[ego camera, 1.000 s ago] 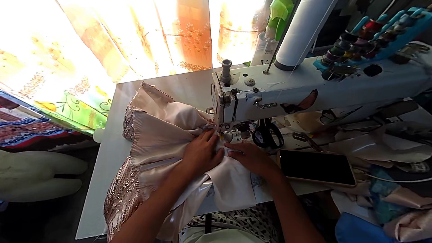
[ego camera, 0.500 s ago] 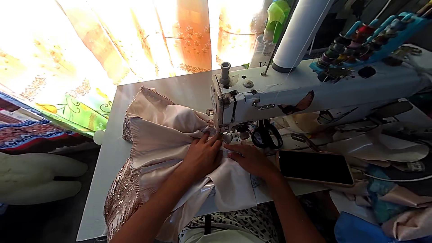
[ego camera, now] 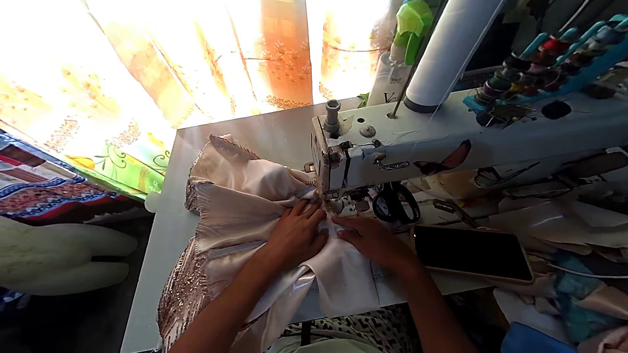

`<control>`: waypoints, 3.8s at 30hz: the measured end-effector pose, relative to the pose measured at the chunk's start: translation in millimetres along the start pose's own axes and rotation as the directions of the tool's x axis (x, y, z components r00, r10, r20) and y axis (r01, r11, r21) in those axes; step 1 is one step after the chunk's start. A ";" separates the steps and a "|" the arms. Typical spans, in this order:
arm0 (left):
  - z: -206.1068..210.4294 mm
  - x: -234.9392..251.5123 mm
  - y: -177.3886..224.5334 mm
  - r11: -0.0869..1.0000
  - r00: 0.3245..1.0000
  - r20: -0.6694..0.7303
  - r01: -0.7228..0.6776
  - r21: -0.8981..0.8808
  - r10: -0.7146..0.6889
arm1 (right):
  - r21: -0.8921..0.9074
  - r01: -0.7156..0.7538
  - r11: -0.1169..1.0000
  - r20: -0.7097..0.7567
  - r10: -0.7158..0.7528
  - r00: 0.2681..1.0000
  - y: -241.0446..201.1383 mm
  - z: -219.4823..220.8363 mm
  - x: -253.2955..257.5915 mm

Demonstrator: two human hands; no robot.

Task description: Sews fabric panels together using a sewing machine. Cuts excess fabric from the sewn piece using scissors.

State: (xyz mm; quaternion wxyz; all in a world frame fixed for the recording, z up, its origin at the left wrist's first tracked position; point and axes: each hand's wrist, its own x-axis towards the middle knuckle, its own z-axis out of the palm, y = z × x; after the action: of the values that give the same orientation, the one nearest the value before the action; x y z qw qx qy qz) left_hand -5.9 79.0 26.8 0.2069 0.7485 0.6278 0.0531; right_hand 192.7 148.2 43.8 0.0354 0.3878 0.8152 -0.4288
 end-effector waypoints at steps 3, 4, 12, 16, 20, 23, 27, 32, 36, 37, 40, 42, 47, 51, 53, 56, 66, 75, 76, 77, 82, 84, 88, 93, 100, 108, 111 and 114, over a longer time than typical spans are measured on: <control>-1.3 1.9 -2.3 0.999 1.000 -0.006 -0.008 -0.032 0.008 | -0.008 -0.005 1.000 0.004 0.005 1.000 -0.5 -0.9 1.0; -1.2 2.4 -2.9 0.999 1.000 -0.016 -0.014 -0.037 0.013 | -0.001 -0.001 1.000 -0.006 0.001 1.000 0.0 -0.5 0.9; 3.5 4.5 -15.6 0.989 0.981 -0.145 -0.137 -0.054 0.128 | 0.018 0.016 1.000 -0.067 -0.015 0.998 2.2 4.1 0.6; 4.7 7.0 -21.2 0.978 0.961 -0.205 -0.200 -0.056 0.185 | 0.017 -0.002 1.000 -0.057 0.003 0.998 1.3 3.9 0.6; 3.2 7.6 -20.4 0.981 0.973 -0.170 -0.171 -0.088 0.154 | 0.031 0.004 1.000 -0.059 -0.002 0.998 2.2 4.0 1.2; 4.1 7.5 -21.6 0.980 0.973 -0.175 -0.171 -0.099 0.152 | 0.024 -0.004 1.000 -0.062 0.005 0.998 0.5 3.5 1.9; 4.8 9.4 -25.3 0.973 0.963 -0.201 -0.205 -0.105 0.181 | 0.017 -0.023 1.000 -0.055 0.024 0.998 -3.8 1.2 1.7; 2.8 11.1 -31.0 0.962 0.951 -0.213 -0.251 -0.110 0.224 | 0.029 -0.032 0.999 -0.066 0.034 0.997 -4.0 4.1 2.9; 1.8 11.4 -31.6 0.959 0.950 -0.208 -0.259 -0.114 0.232 | 0.030 -0.031 0.999 -0.077 0.034 0.996 -3.3 5.6 3.0; 1.7 11.9 -32.3 0.958 0.949 -0.209 -0.263 -0.116 0.235 | 0.032 -0.031 0.999 -0.079 0.033 0.996 -3.3 6.0 3.2; -0.6 13.9 -35.3 0.952 0.946 -0.209 -0.278 -0.128 0.248 | 0.051 -0.024 0.998 -0.089 0.028 0.996 -3.5 7.3 4.3; -2.1 15.4 -37.9 0.943 0.942 -0.216 -0.295 -0.156 0.259 | 0.066 -0.017 0.998 -0.104 0.024 0.994 -4.6 8.3 3.9; -2.8 18.0 -43.8 0.926 0.934 -0.228 -0.320 -0.199 0.274 | 0.083 -0.010 0.997 -0.116 0.020 0.993 -6.3 10.3 4.4; -4.8 19.7 -47.6 0.920 0.935 -0.221 -0.326 -0.219 0.278 | 0.088 -0.024 0.996 -0.120 0.035 0.992 -7.2 11.9 4.4; -7.5 20.8 -47.4 0.921 0.939 -0.206 -0.319 -0.222 0.276 | 0.089 -0.022 0.996 -0.137 0.034 0.990 -6.8 12.8 5.1; -15.3 17.8 -41.0 0.928 0.941 -0.159 -0.325 -0.184 0.298 | 0.152 -0.025 0.988 -0.186 0.054 0.981 -3.8 17.0 4.4; -39.3 -58.0 50.7 0.972 0.985 -0.085 -0.166 -0.167 0.153 | 0.641 0.066 0.765 -0.199 0.083 0.977 17.5 40.7 -76.0; -72.6 -30.6 49.7 0.928 0.984 0.112 0.170 -0.332 -0.140 | 0.517 0.541 0.663 -0.450 -0.327 0.831 -57.8 83.1 -63.1; -76.9 -27.2 42.8 0.933 0.985 0.132 0.150 -0.328 -0.112 | 0.457 0.586 0.669 -0.446 -0.397 0.802 -59.2 85.4 -62.1; -79.5 -26.2 38.1 0.943 0.987 0.120 0.138 -0.303 -0.106 | 0.368 0.647 0.668 -0.478 -0.461 0.747 -56.6 86.9 -61.2; -66.8 -36.0 39.6 0.970 0.953 -0.240 0.139 -0.199 -0.185 | -0.221 0.423 0.879 -0.758 -0.428 0.492 -10.6 65.6 -40.4; -55.4 -32.9 47.7 0.966 0.917 -0.327 0.173 -0.191 -0.229 | -0.333 0.307 0.892 -0.684 -0.452 0.573 10.6 49.3 -27.1; -28.7 -22.4 60.6 0.961 0.833 -0.480 0.226 -0.162 -0.276 | -0.423 0.317 0.849 -0.441 -0.499 0.746 25.8 35.2 -10.5; -14.4 -20.0 61.0 0.954 0.775 -0.556 0.244 -0.176 -0.301 | -0.470 0.300 0.830 -0.486 -0.527 0.697 25.6 62.8 -1.1; -12.3 -21.0 42.6 1.000 0.913 -0.407 0.009 -0.030 -0.020 | -0.474 0.209 0.855 -0.599 -0.488 0.635 20.0 86.9 -3.5; -11.7 -27.0 33.9 0.993 0.993 -0.014 -0.115 0.003 0.115 | -0.456 0.177 0.872 -0.634 -0.458 0.623 22.9 93.1 -5.1; -9.7 -29.8 40.1 0.992 0.994 -0.032 -0.100 0.077 0.103 | -0.440 0.188 0.878 -0.628 -0.451 0.634 23.7 92.1 -6.1; -8.0 -31.8 38.1 0.989 0.991 -0.072 -0.106 0.107 0.114 | -0.436 0.197 0.878 -0.611 -0.449 0.652 25.4 89.9 -6.4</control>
State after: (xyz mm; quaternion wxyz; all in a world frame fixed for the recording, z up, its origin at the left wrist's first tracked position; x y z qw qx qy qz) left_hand 19.9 45.6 54.2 0.1401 0.7889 0.5951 0.0611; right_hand 189.3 87.4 -27.3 -0.2871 0.3544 0.8835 -0.1069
